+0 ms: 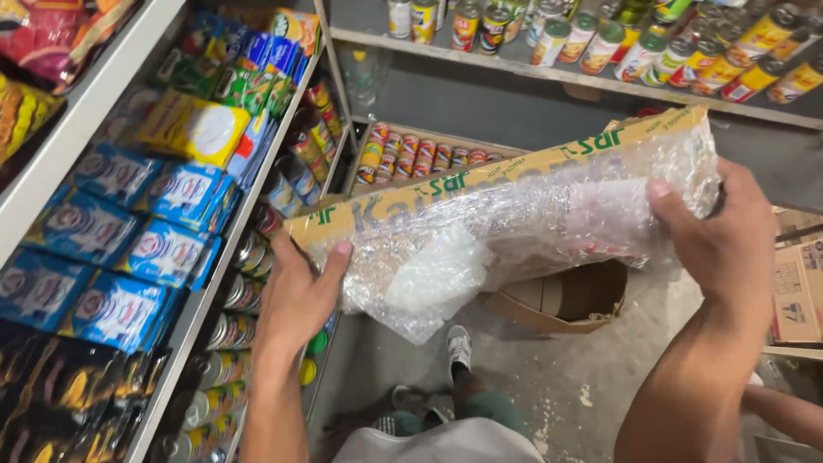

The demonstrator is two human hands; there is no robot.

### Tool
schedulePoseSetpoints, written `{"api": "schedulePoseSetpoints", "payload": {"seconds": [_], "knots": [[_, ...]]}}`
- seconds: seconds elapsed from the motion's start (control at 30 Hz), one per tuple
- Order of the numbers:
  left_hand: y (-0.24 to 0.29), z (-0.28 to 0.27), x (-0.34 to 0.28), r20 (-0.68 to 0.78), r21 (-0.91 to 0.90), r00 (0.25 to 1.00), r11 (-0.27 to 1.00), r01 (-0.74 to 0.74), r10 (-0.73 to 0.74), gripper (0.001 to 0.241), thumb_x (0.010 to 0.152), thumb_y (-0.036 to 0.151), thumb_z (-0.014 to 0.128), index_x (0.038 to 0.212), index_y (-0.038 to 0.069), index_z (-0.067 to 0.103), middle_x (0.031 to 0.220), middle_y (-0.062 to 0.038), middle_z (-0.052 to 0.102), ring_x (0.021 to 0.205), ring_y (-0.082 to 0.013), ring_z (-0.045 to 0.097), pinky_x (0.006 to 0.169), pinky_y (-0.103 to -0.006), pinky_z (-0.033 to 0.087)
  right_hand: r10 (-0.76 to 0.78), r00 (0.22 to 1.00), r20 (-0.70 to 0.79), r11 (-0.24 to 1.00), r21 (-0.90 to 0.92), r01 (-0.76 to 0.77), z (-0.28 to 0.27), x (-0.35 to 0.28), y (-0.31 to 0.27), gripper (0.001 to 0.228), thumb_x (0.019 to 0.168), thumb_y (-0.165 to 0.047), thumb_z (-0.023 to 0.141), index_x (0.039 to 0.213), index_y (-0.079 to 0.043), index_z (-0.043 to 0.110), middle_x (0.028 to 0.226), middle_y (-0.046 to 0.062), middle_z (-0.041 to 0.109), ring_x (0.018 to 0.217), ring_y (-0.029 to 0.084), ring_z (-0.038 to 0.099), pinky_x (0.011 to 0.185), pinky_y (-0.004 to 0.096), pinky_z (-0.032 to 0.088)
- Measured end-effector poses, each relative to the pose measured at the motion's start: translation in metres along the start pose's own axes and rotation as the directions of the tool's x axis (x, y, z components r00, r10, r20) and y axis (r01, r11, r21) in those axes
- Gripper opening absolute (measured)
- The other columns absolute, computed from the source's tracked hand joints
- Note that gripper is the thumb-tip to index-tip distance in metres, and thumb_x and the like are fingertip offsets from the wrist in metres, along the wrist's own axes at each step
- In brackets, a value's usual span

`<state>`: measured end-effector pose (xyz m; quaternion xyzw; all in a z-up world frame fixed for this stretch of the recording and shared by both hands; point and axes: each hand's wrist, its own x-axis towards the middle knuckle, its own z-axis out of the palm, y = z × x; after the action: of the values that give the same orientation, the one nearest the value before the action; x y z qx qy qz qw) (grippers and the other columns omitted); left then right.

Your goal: Organizing and stocking various canned goods onto shelves and into a cardboard box.

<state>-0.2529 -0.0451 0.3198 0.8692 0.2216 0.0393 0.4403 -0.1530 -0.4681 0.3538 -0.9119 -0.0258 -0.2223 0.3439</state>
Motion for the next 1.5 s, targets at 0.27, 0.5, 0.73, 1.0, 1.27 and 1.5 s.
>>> {"api": "schedulePoseSetpoints", "payload": {"seconds": [0.27,0.5,0.73,1.0,1.27,1.5], "knots": [[-0.017,0.072,0.1,-0.104,-0.126,0.964,0.958,-0.258,0.245,0.083,0.09,0.037,0.075,0.147,-0.006,0.033,0.14,-0.028,0.055,0.131,-0.0383,0.055,0.109,-0.0436,0.042,0.054,0.998,-0.01,0.972,0.229,-0.051,0.04,0.016,0.017,0.086,0.083,-0.029,0.092,0.143,0.007,0.042,0.124,0.018,0.069,0.111,0.023,0.068,0.094,0.034,0.055],[-0.035,0.133,0.16,-0.253,-0.301,0.948,0.916,-0.266,0.193,0.083,0.088,0.032,0.078,0.148,-0.004,0.033,0.145,-0.026,0.047,0.134,-0.0344,0.05,0.113,-0.0416,0.038,0.039,0.998,0.053,0.996,-0.076,-0.035,0.104,0.037,0.078,0.122,0.051,-0.023,0.104,0.156,-0.02,0.042,0.129,0.032,0.053,0.117,0.048,0.054,0.099,0.052,0.05],[-0.055,0.192,0.202,-0.396,-0.283,0.917,0.945,-0.164,0.04,0.078,0.091,0.044,0.076,0.141,-0.002,0.039,0.135,-0.033,0.047,0.128,-0.0408,0.045,0.111,-0.0481,0.036,0.134,0.984,0.116,0.99,-0.069,-0.126,0.167,0.052,0.126,0.114,0.041,-0.027,0.104,0.14,-0.022,0.047,0.133,0.035,0.047,0.122,0.053,0.042,0.099,0.059,0.043],[-0.063,0.228,0.242,-0.46,-0.327,0.879,0.944,-0.032,-0.13,0.066,0.092,0.048,0.074,0.123,-0.002,0.044,0.127,-0.031,0.05,0.122,-0.0387,0.05,0.107,-0.0483,0.039,0.153,0.959,0.237,0.976,-0.186,-0.11,0.195,0.073,0.152,0.098,0.044,-0.025,0.104,0.13,-0.023,0.058,0.133,0.037,0.044,0.128,0.053,0.031,0.106,0.058,0.031],[-0.077,0.268,0.289,-0.458,-0.398,0.883,0.911,-0.103,-0.101,0.058,0.09,0.03,0.073,0.124,-0.003,0.04,0.123,-0.026,0.052,0.116,-0.0355,0.054,0.103,-0.045,0.041,0.109,0.991,0.082,0.992,-0.069,-0.103,0.222,0.077,0.172,0.088,0.045,-0.016,0.102,0.121,-0.012,0.057,0.136,0.034,0.045,0.128,0.049,0.032,0.107,0.054,0.032],[-0.088,0.285,0.336,-0.344,-0.545,0.934,0.831,-0.112,-0.1,0.058,0.091,0.031,0.071,0.129,0.001,0.037,0.12,-0.02,0.062,0.111,-0.0292,0.062,0.098,-0.0389,0.047,0.14,0.99,-0.018,0.989,-0.036,-0.141,0.265,0.089,0.185,0.089,0.044,-0.014,0.104,0.119,-0.009,0.056,0.136,0.037,0.037,0.128,0.05,0.032,0.107,0.054,0.034]]}}
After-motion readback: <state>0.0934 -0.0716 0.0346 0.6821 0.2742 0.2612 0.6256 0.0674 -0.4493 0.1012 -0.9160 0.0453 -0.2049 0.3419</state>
